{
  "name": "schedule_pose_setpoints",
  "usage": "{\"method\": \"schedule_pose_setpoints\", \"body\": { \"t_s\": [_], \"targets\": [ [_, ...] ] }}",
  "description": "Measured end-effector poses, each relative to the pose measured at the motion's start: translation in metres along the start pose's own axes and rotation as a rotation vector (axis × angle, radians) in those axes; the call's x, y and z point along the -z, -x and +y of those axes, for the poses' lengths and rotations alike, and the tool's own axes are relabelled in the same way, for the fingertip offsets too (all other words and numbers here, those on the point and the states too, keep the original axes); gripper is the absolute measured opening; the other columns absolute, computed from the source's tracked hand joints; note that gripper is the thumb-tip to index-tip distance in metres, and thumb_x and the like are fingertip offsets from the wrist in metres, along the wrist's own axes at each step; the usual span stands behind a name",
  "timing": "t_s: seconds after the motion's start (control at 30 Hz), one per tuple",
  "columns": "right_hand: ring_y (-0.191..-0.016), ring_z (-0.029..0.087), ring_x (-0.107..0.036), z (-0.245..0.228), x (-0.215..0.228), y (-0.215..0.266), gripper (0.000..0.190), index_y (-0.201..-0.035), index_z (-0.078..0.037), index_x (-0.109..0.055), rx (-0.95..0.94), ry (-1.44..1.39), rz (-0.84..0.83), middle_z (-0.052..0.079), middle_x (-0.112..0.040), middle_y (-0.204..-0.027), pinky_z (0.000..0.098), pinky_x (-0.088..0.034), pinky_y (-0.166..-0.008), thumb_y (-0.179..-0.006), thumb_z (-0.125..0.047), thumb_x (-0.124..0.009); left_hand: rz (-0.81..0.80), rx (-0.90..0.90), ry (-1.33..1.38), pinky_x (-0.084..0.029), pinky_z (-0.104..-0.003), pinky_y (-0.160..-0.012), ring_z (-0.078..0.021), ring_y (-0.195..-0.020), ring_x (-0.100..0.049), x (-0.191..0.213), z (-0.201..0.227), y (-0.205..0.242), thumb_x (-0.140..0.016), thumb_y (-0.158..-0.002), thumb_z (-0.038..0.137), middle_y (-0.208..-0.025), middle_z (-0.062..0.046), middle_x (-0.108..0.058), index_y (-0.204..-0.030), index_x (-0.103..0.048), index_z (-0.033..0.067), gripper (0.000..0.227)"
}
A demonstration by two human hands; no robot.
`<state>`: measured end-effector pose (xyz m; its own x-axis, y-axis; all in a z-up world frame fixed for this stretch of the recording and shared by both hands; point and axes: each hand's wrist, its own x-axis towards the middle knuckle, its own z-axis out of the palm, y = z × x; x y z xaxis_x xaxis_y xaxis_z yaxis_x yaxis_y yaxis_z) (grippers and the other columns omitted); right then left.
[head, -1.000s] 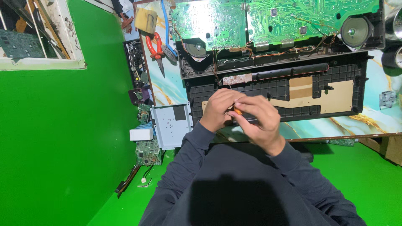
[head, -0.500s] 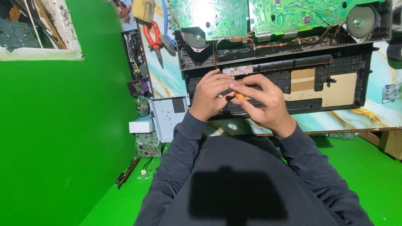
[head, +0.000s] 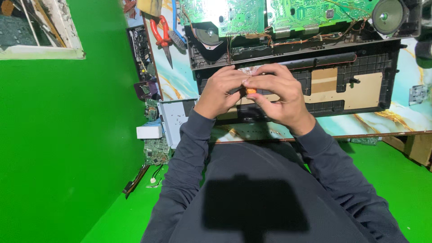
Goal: The person disassembles a disassembled electronic device, likely a stereo receiver, on a workbench. They use a screwdriver to remove screws and detach internal components, including a circuit board and a metal casing, placing them aside on the table.
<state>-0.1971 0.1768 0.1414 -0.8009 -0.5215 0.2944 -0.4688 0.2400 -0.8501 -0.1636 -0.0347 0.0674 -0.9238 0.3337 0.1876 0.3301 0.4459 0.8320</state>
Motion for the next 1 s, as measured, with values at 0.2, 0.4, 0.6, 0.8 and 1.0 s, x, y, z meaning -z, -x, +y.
{"method": "schedule_pose_setpoints", "body": {
  "t_s": [0.2, 0.4, 0.6, 0.8, 1.0],
  "targets": [
    [-0.11, 0.028, -0.069, -0.007, 0.008, -0.002, 0.024, -0.117, -0.006, -0.075, -0.032, 0.08, -0.031, 0.01, -0.073, -0.115, 0.0386, -0.056, -0.096, -0.094, -0.003, -0.078, 0.143, 0.064, -0.011, -0.047, -0.051, -0.116, -0.0256, -0.111, -0.071, -0.01, 0.012, -0.001, -0.079, -0.083, 0.013, -0.111, -0.006, -0.076, -0.113, -0.075, 0.0097, 0.031],
    [-0.102, 0.027, -0.07, -0.008, 0.003, -0.008, 0.024, -0.117, -0.007, -0.076, -0.053, 0.107, 0.001, 0.011, -0.07, -0.112, 0.0368, -0.058, -0.088, -0.094, -0.003, -0.078, 0.24, 0.099, -0.127, -0.047, -0.052, -0.113, -0.0267, -0.109, -0.07, -0.014, 0.017, -0.006, -0.082, -0.082, 0.019, -0.107, -0.007, -0.077, -0.107, -0.075, 0.0095, 0.027],
    [-0.111, 0.031, -0.064, -0.01, 0.011, -0.015, 0.025, -0.121, -0.005, -0.074, -0.002, 0.133, -0.075, 0.011, -0.072, -0.115, 0.0399, -0.053, -0.099, -0.095, -0.001, -0.075, 0.068, -0.04, 0.19, -0.05, -0.044, -0.108, -0.0396, -0.123, -0.063, 0.003, 0.01, -0.013, -0.074, -0.09, 0.007, -0.129, -0.021, -0.067, -0.118, -0.067, -0.0004, 0.029],
    [-0.11, 0.031, -0.066, -0.01, 0.012, -0.014, 0.027, -0.123, -0.003, -0.074, -0.007, 0.128, -0.083, 0.013, -0.074, -0.115, 0.0398, -0.054, -0.097, -0.097, 0.0, -0.072, 0.086, 0.116, 0.161, -0.06, -0.037, -0.081, -0.0357, -0.094, -0.076, -0.012, -0.001, -0.005, -0.077, -0.092, 0.007, -0.104, -0.017, -0.075, -0.11, -0.07, 0.0001, 0.021],
    [-0.109, 0.028, -0.073, -0.007, -0.007, -0.001, 0.02, -0.115, -0.002, -0.072, -0.144, 0.001, 0.133, 0.014, -0.074, -0.113, 0.0361, -0.057, -0.095, -0.096, 0.001, -0.076, 0.256, 0.114, 0.167, -0.061, -0.035, -0.087, -0.0347, -0.104, -0.075, -0.029, 0.013, -0.003, -0.076, -0.091, 0.008, -0.115, -0.017, -0.073, -0.117, -0.068, -0.0003, 0.029]
  ]
}}
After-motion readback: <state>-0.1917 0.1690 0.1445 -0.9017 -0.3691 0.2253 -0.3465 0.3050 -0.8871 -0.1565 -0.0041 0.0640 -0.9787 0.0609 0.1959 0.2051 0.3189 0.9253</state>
